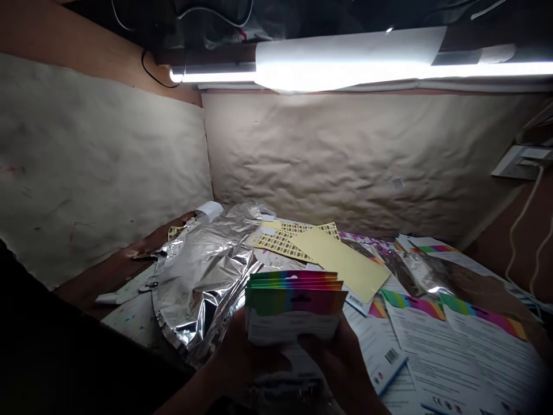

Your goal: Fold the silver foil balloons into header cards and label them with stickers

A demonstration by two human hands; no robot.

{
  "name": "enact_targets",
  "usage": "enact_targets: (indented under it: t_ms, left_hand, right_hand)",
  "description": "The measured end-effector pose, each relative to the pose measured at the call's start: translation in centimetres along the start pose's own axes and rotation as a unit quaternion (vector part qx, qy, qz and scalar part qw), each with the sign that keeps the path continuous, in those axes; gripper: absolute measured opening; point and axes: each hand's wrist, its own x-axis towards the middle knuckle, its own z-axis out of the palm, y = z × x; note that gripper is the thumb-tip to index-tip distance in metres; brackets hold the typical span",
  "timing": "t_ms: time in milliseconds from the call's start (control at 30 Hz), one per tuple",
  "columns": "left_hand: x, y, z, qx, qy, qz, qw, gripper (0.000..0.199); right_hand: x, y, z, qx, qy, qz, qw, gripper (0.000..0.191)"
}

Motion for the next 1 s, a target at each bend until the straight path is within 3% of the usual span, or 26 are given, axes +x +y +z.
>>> enact_targets:
  t_ms: [133,200,233,300,367,467,567,667,800,1000]
  left_hand:
    - [5.2,3.3,-1.9,-0.012,0.029,-0.035,0.999,0.041]
    - [9.2,4.2,-3.9,-0.061,0.111,-0.038,0.991,0.045]
    - [11.1,4.4,-5.0,-0.096,0.153,-0.02,0.983,0.047]
    - [14.4,4.1,-7.1,-0.171,0.236,0.041,0.956,0.049]
    - [16.3,3.0,-8.8,-0.249,0.303,0.062,0.918,0.043]
    - [17.1,0.9,-10.7,-0.326,0.376,0.005,0.868,0.03]
    - [16.8,-0.9,-11.9,-0.339,0.414,-0.028,0.844,0.028]
    - [16.7,-1.9,-12.5,-0.334,0.428,-0.026,0.839,0.034]
    - [16.8,-2.6,-12.5,-0.329,0.42,-0.025,0.845,0.042]
    - [16.8,-2.8,-12.0,-0.324,0.424,-0.03,0.845,0.034]
  right_hand:
    - [4.8,-2.2,-0.9,-0.009,-0.041,-0.063,0.997,0.052]
    - [9.5,-3.0,-1.3,0.013,-0.064,-0.091,0.994,0.06]
    - [12.2,-3.1,-1.3,-0.011,-0.061,-0.09,0.994,0.059]
    - [17.5,-2.5,-1.0,-0.185,-0.055,-0.055,0.98,0.049]
    - [22.2,-0.9,0.0,-0.258,-0.073,-0.019,0.963,0.036]
    - [27.3,2.6,2.2,-0.344,-0.079,0.025,0.935,0.03]
    - [30.6,5.6,4.5,-0.41,-0.068,0.072,0.907,0.026]
    - [33.1,7.4,6.0,-0.448,-0.071,0.129,0.882,0.027]
    - [35.7,8.5,6.2,-0.461,-0.088,0.187,0.863,0.027]
    - [36.2,9.3,5.4,-0.457,-0.077,0.173,0.869,0.03]
